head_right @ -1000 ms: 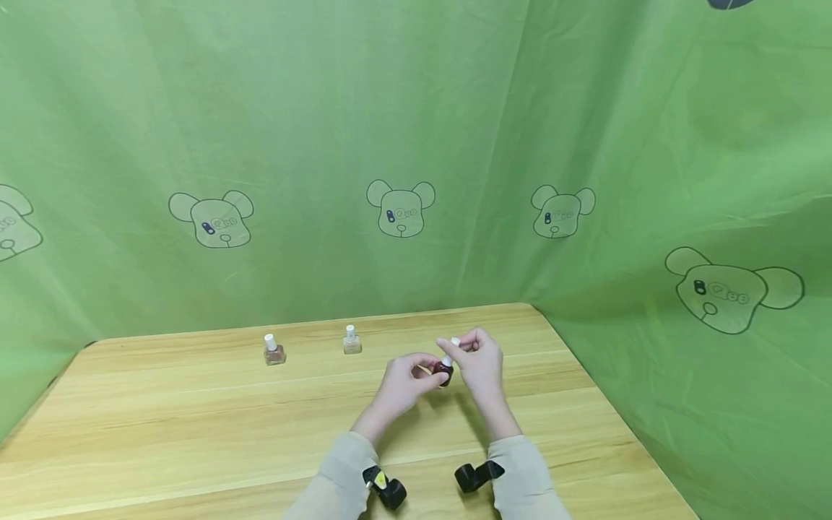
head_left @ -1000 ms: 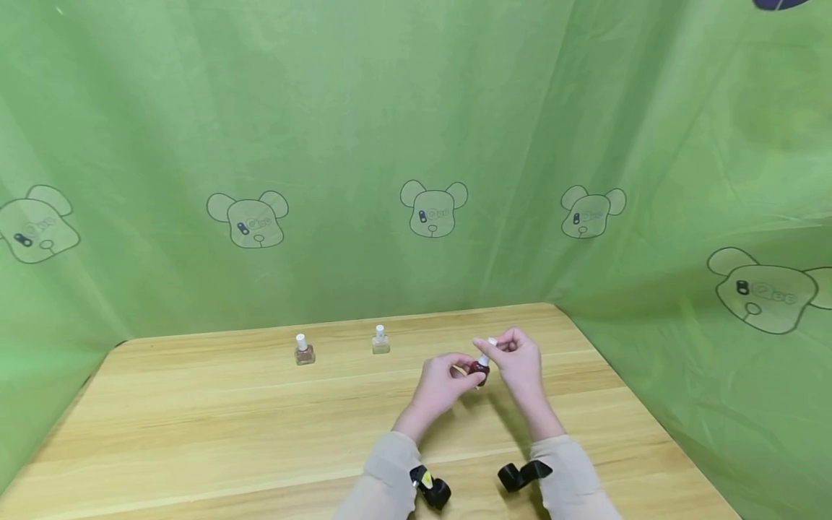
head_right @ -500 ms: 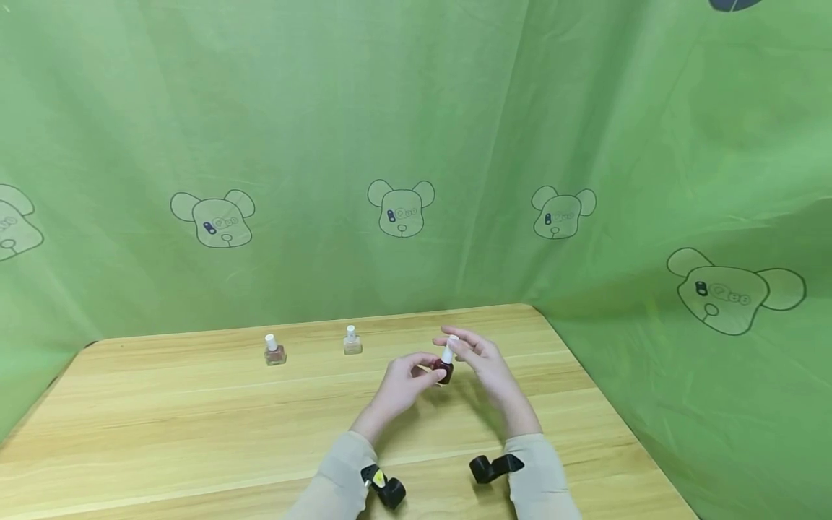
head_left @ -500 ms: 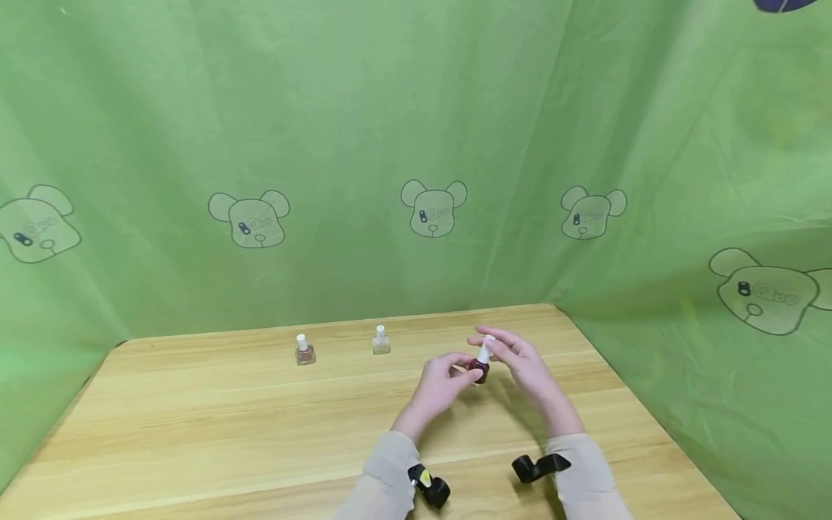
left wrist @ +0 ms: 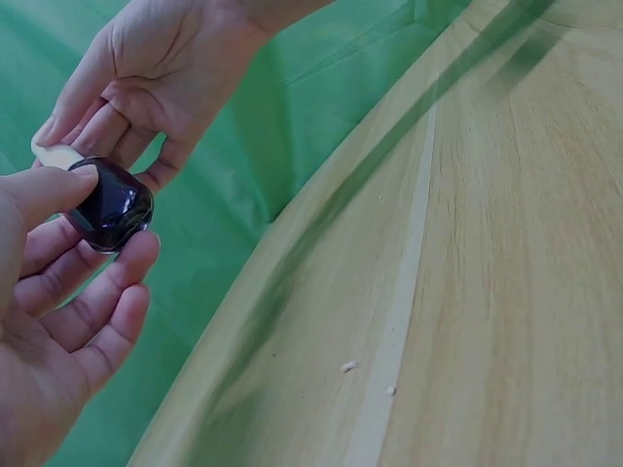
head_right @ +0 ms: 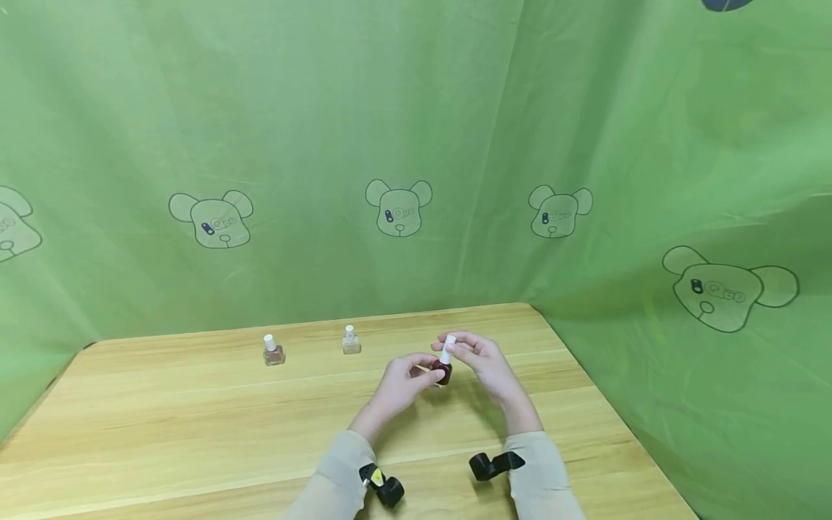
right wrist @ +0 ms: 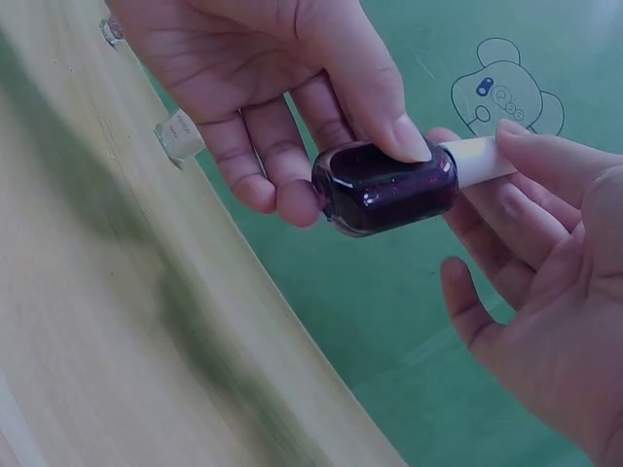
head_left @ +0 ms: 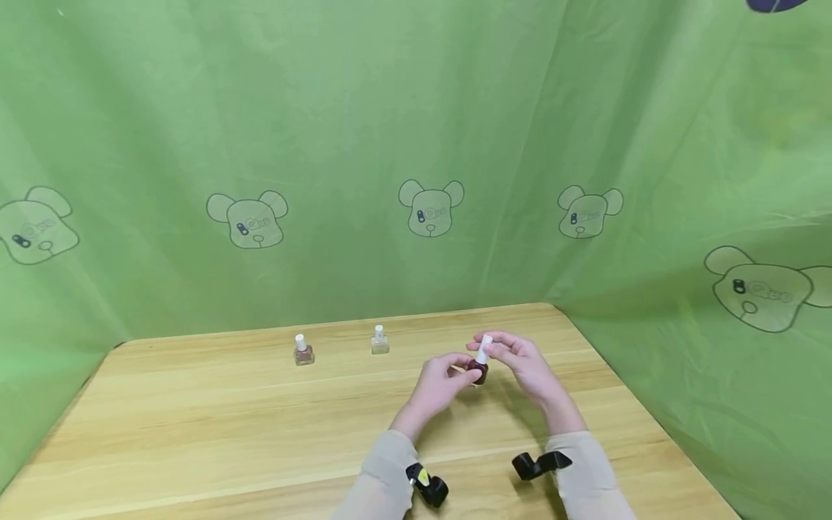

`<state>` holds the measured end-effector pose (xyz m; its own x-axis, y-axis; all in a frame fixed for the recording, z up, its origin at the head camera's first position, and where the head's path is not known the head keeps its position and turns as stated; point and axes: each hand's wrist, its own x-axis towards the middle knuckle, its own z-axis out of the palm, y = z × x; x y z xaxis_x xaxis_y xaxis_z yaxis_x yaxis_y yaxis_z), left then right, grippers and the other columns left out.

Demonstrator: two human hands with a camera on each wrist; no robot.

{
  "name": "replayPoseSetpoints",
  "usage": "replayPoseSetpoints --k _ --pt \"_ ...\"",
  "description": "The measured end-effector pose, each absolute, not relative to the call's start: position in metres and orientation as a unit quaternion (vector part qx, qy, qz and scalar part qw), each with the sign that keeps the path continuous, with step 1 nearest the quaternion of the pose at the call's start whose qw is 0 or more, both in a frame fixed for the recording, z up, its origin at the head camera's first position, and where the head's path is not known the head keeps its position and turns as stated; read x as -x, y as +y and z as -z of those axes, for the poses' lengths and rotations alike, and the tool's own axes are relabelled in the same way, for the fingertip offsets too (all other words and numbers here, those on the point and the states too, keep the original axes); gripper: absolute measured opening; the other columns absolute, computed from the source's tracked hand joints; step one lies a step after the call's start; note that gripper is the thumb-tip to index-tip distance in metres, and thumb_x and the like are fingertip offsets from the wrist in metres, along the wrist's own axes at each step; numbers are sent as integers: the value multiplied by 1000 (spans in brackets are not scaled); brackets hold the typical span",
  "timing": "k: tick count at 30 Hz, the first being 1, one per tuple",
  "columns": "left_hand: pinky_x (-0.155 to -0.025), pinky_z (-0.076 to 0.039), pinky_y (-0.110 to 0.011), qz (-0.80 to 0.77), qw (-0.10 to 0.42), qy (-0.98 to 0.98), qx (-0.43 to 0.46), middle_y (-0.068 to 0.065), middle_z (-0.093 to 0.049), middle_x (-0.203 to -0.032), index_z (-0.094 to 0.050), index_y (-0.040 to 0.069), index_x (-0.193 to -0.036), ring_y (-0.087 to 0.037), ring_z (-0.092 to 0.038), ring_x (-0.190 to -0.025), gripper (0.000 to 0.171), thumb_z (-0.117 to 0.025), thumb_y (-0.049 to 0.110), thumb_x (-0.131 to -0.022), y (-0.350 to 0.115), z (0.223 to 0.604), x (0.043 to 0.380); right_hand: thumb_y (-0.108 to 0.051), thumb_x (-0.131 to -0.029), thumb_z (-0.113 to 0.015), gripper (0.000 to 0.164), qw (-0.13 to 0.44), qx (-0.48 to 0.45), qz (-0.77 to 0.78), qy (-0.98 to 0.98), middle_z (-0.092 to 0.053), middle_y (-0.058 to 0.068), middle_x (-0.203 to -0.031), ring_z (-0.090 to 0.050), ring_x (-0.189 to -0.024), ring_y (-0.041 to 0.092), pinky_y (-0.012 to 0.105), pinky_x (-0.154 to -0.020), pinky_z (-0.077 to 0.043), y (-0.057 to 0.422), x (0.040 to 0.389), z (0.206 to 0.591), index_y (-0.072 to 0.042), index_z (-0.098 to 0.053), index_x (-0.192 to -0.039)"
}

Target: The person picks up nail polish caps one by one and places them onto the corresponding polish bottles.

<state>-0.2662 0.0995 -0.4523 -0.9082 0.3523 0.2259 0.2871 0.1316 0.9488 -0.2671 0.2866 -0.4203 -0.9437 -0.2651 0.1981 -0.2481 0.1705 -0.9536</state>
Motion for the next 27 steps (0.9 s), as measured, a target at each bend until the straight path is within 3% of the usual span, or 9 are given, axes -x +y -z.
replayPoseSetpoints --k 6,9,12,16,20,27 --pt "-63 -52 -17 -613 18 762 -208 -9 -73 -101 -71 5 -109 -7 -65 -71 28 -71 24 -88 99 454 268 -23 -93 -66 43 -27 114 615 780 -75 4 -107 -65 -103 1 54 -115 -29 279 265 417 11 -58 -119" --pt "-62 -51 -16 -608 9 766 -208 -7 -74 -99 -71 6 -109 1 -60 -67 28 -72 25 -88 98 455 268 -24 -89 -70 42 -44 80 613 785 -76 1 -104 -66 -100 -1 49 -115 -32 275 264 416 9 -61 -115" --pt "-59 -51 -17 -603 -3 769 -212 -6 -73 -95 -72 7 -107 2 -58 -65 26 -73 24 -87 98 455 267 -23 -85 -75 36 -65 38 611 788 -77 -7 -93 -67 -94 0 35 -107 -41 270 264 415 4 -65 -108" --pt "-58 -50 -16 -598 -9 772 -215 -6 -73 -94 -72 6 -104 2 -57 -64 25 -73 24 -86 97 455 267 -19 -79 -81 19 -100 -14 614 783 -71 -16 -74 -66 -80 1 20 -85 -48 263 263 417 -8 -67 -88" --pt "-57 -50 -16 -597 -8 774 -213 -7 -73 -96 -72 6 -104 2 -56 -63 26 -74 23 -86 97 455 266 -10 -76 -82 23 -141 -33 625 767 -65 -18 -68 -62 -71 2 17 -71 -50 255 265 421 -15 -59 -75" --pt "-57 -51 -16 -600 -15 771 -212 -9 -74 -95 -72 5 -102 2 -57 -63 24 -75 22 -85 96 455 267 -7 -75 -82 28 -172 -32 621 764 -61 -16 -66 -57 -66 3 16 -63 -50 246 264 422 -7 -55 -77"
